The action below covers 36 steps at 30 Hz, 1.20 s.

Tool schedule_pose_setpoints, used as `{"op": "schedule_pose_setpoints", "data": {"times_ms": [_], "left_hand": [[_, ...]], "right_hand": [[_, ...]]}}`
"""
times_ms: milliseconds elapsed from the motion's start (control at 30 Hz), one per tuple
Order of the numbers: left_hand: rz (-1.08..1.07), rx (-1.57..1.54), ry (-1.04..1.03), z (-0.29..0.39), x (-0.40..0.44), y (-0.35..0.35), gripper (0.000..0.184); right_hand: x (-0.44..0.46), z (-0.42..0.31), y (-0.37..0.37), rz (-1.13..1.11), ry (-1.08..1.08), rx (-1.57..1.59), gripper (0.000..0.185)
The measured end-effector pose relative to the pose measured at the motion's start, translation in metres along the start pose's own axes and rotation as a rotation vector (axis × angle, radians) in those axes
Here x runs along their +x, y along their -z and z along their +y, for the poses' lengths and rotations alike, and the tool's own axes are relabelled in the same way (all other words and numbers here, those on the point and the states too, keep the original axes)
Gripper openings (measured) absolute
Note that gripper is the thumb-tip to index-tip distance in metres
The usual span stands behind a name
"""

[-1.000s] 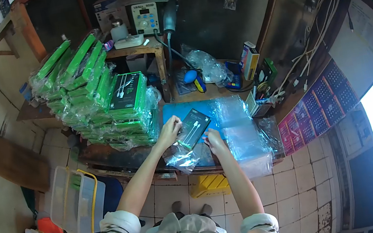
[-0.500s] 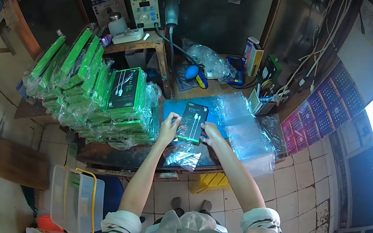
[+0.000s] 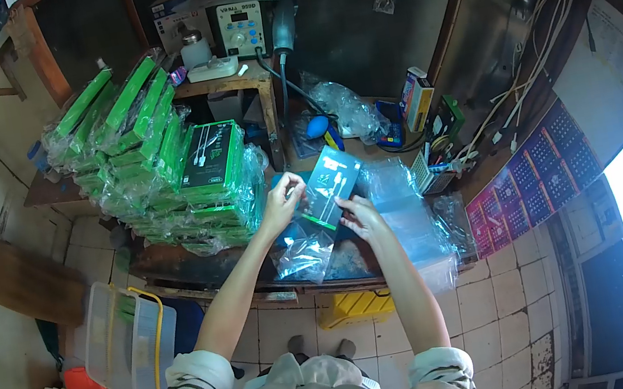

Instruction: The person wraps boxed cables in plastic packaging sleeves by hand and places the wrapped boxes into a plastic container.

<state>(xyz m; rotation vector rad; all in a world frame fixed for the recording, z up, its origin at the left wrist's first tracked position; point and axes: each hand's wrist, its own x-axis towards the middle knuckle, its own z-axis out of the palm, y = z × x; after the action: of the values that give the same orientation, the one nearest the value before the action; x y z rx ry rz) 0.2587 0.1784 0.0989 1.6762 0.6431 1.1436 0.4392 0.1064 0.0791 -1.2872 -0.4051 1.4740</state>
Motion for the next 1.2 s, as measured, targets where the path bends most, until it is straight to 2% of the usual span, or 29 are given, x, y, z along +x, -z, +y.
{"op": "schedule_pose_setpoints", "data": {"times_ms": [100,167,233,300,367,433,500,567,667,833,900,1100,1200], "left_hand": [[-0.024,0.027,-0.049,0.027,0.010,0.006,0.011],[-0.049,-0.013,-0.084,0.043,0.014,0.009,0.012],[-0.130,0.208,-0.274,0.062,0.016,0.012,0.010],[-0.199,0.190,-0.280,0.068,0.018,0.015,0.010],[-0.269,0.442,-0.520,0.075,0.021,0.014,0.010],[-0.306,0.475,-0.534,0.082,0.018,0.012,0.014],[-0.385,0.599,-0.592,0.086,0.015,0.012,0.015],[-0.393,0.596,-0.630,0.089,0.014,0.009,0.016],[-0.410,0.652,-0.655,0.095,0.012,0.008,0.015],[-0.400,0.684,-0.688,0.100,0.009,0.010,0.014],[-0.393,0.687,-0.669,0.098,0.008,0.012,0.014],[-0.354,0.685,-0.689,0.098,0.011,0.017,0.015],[-0.325,0.626,-0.636,0.104,0.013,0.021,0.015]], "right_hand": [[-0.013,-0.025,0.007,-0.018,0.117,0.050,0.021],[-0.021,-0.042,0.016,-0.018,0.228,0.076,0.033],[-0.030,-0.058,0.022,-0.027,0.378,0.144,0.041],[-0.042,-0.074,0.021,-0.053,0.516,0.169,0.040],[-0.051,-0.085,0.017,-0.087,0.582,0.275,0.036],[-0.058,-0.091,0.010,-0.147,0.567,0.373,0.034],[-0.063,-0.094,0.002,-0.153,0.551,0.361,0.034],[-0.063,-0.093,-0.004,-0.161,0.529,0.348,0.033],[-0.051,-0.087,-0.006,-0.168,0.528,0.164,0.036],[-0.045,-0.078,-0.003,-0.233,0.471,0.113,0.041],[-0.050,-0.078,-0.004,-0.289,0.385,0.094,0.045],[-0.062,-0.079,-0.006,-0.237,0.438,-0.033,0.044],[-0.067,-0.081,-0.002,-0.210,0.492,-0.105,0.045]]}}
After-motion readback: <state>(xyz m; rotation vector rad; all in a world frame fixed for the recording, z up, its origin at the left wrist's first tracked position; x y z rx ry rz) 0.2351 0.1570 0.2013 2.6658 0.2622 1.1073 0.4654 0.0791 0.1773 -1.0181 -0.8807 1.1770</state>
